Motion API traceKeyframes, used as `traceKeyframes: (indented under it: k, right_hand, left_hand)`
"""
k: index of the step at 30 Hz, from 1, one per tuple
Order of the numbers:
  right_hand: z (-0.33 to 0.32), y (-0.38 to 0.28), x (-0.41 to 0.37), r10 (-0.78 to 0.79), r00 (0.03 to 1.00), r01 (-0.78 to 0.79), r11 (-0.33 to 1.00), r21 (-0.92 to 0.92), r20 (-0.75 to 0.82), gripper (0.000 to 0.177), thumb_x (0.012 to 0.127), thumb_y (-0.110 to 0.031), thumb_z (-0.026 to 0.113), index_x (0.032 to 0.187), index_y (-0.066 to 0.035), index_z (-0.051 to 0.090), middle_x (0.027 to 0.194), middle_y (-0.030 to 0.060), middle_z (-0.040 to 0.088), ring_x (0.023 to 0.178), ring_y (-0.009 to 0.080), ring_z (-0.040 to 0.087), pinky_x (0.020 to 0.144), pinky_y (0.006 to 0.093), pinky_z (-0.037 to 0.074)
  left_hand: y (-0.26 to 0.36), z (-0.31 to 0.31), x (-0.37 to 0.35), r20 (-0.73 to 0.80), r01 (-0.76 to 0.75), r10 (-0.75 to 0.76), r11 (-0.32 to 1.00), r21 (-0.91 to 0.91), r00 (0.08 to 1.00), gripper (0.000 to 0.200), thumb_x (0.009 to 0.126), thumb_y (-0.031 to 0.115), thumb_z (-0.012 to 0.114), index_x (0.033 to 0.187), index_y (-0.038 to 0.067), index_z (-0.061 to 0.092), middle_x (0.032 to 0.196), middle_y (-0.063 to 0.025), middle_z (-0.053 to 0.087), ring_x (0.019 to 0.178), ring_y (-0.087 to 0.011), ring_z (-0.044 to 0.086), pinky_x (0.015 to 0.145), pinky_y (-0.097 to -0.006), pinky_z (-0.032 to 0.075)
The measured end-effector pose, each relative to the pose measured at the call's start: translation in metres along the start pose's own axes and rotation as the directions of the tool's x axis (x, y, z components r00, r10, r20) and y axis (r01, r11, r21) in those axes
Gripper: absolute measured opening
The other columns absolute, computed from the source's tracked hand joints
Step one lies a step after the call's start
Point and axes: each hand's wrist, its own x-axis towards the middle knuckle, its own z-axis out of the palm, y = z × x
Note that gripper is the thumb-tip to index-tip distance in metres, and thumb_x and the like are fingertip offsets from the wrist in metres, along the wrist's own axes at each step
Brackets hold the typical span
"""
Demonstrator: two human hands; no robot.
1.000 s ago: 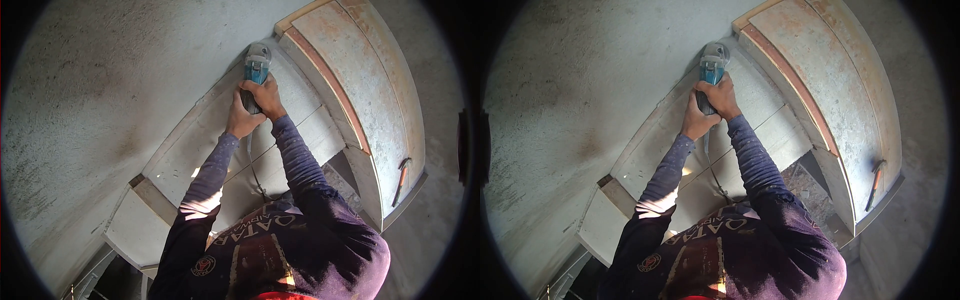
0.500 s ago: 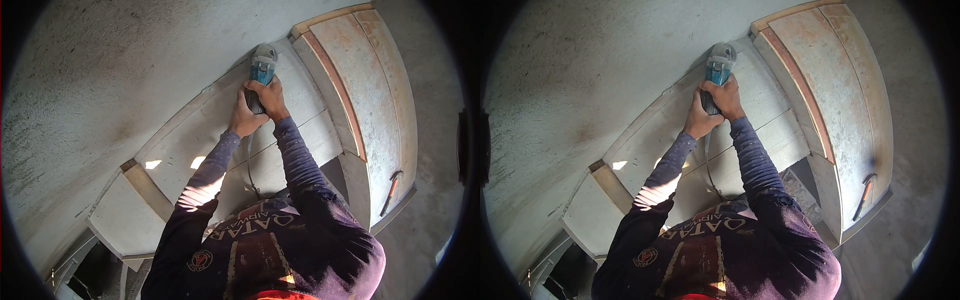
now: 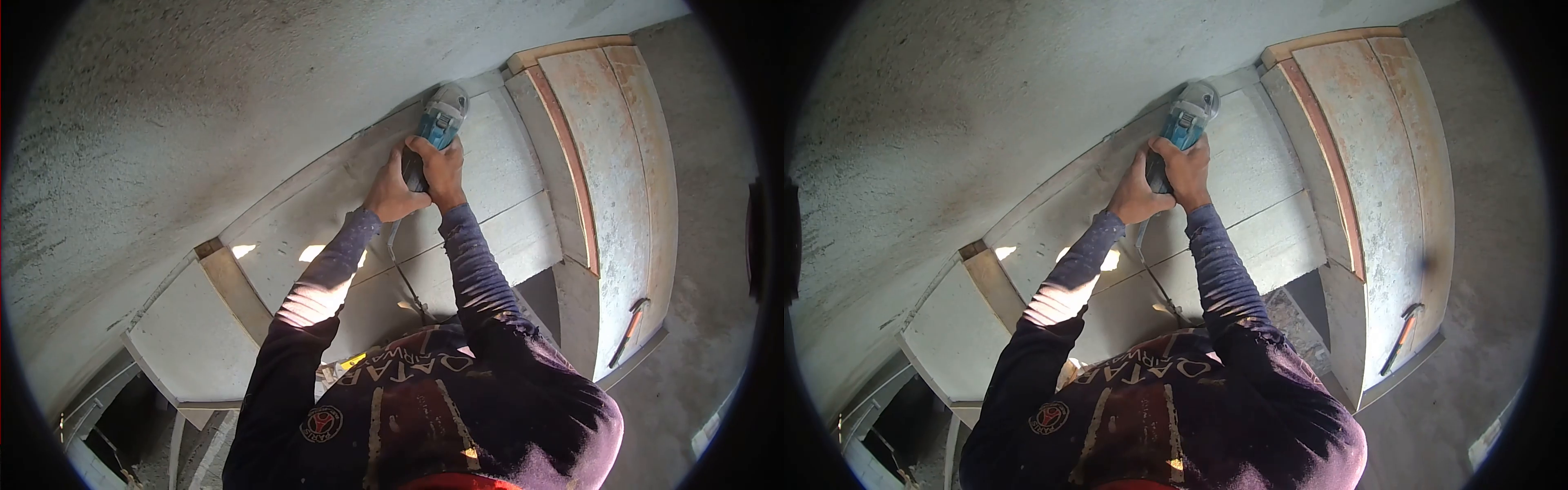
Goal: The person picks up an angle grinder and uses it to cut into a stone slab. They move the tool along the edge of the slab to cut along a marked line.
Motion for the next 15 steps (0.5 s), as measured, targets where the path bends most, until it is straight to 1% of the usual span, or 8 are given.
traceKeyframes:
  k: [1,3,7,9,10,12,13,15]
  right_hand:
    - [0.001,0.001,0.000,0.004,1.000,-0.004,1.000,0.006,-0.001,0.045,0.072,-0.018,0.080,0.105,0.004,0.058,0.091,0.0095,0.065,0.078,0.0179,0.064,0.072,0.0320,0.054]
    - [0.004,0.003,-0.002,-0.004,1.000,0.004,1.000,0.001,-0.001,0.045,0.072,-0.018,0.080,0.105,0.003,0.058,0.091,0.0092,0.065,0.078,0.0177,0.064,0.072,0.0317,0.054]
    - [0.010,0.006,-0.005,-0.007,1.000,0.007,1.000,0.009,-0.008,0.046,0.072,-0.018,0.081,0.105,0.003,0.057,0.091,0.0089,0.064,0.077,0.0171,0.063,0.071,0.0314,0.054]
    - [0.012,0.008,-0.006,-0.011,1.000,0.011,1.000,-0.011,-0.007,0.047,0.072,-0.018,0.081,0.106,0.003,0.057,0.091,0.0091,0.064,0.077,0.0171,0.063,0.071,0.0314,0.054]
    - [0.014,0.007,-0.007,-0.015,1.000,0.015,0.999,-0.029,-0.008,0.047,0.072,-0.018,0.081,0.106,0.003,0.056,0.092,0.0092,0.064,0.077,0.0171,0.063,0.071,0.0314,0.054]
    - [0.017,0.006,-0.009,-0.005,1.000,0.005,1.000,-0.027,-0.013,0.047,0.072,-0.019,0.081,0.106,0.003,0.056,0.091,0.0092,0.064,0.077,0.0170,0.063,0.071,0.0314,0.054]
    - [0.018,0.005,-0.011,0.005,1.000,-0.006,1.000,-0.024,-0.022,0.047,0.072,-0.019,0.081,0.105,0.004,0.057,0.091,0.0093,0.064,0.077,0.0170,0.063,0.071,0.0315,0.054]
    - [0.018,0.015,-0.008,-0.007,1.000,0.007,1.000,-0.027,-0.010,0.047,0.072,-0.019,0.081,0.105,0.004,0.057,0.091,0.0094,0.064,0.077,0.0169,0.063,0.070,0.0315,0.054]
  left_hand:
    - [-0.004,0.000,-0.001,-0.004,-0.002,0.001,1.000,-0.005,1.000,0.113,0.062,0.022,0.079,0.154,-0.007,0.019,0.143,-0.0296,0.046,0.137,-0.0399,0.046,0.113,-0.0400,0.038]
    - [-0.013,0.001,-0.001,-0.047,-0.064,0.069,0.993,0.101,0.996,0.114,0.062,0.024,0.080,0.152,-0.009,0.018,0.135,-0.0338,0.052,0.124,-0.0435,0.057,0.105,-0.0430,0.048]
    - [-0.017,-0.004,-0.004,-0.044,-0.090,0.094,0.992,0.088,0.995,0.115,0.062,0.025,0.080,0.152,-0.009,0.018,0.134,-0.0340,0.053,0.124,-0.0436,0.057,0.105,-0.0431,0.048]
    - [-0.018,-0.007,-0.005,-0.029,-0.049,0.051,0.996,0.074,0.998,0.115,0.061,0.024,0.080,0.152,-0.009,0.018,0.138,-0.0334,0.050,0.129,-0.0432,0.053,0.109,-0.0424,0.045]
    - [-0.018,-0.008,-0.005,-0.035,-0.049,0.052,0.996,0.072,0.998,0.115,0.061,0.024,0.080,0.152,-0.009,0.018,0.138,-0.0334,0.050,0.129,-0.0432,0.053,0.109,-0.0424,0.045]
    - [-0.019,-0.009,-0.008,-0.039,-0.088,0.089,0.995,0.038,0.995,0.117,0.061,0.022,0.080,0.153,-0.008,0.016,0.143,-0.0330,0.045,0.136,-0.0422,0.047,0.114,-0.0418,0.040]
    - [-0.021,-0.009,-0.009,-0.042,-0.084,0.085,0.996,0.034,0.995,0.117,0.061,0.022,0.080,0.153,-0.008,0.016,0.143,-0.0330,0.045,0.136,-0.0422,0.047,0.114,-0.0418,0.040]
    - [-0.023,-0.011,-0.009,-0.024,-0.091,0.091,0.996,-0.009,0.996,0.118,0.060,0.021,0.080,0.154,-0.007,0.015,0.148,-0.0323,0.040,0.140,-0.0417,0.042,0.117,-0.0413,0.036]
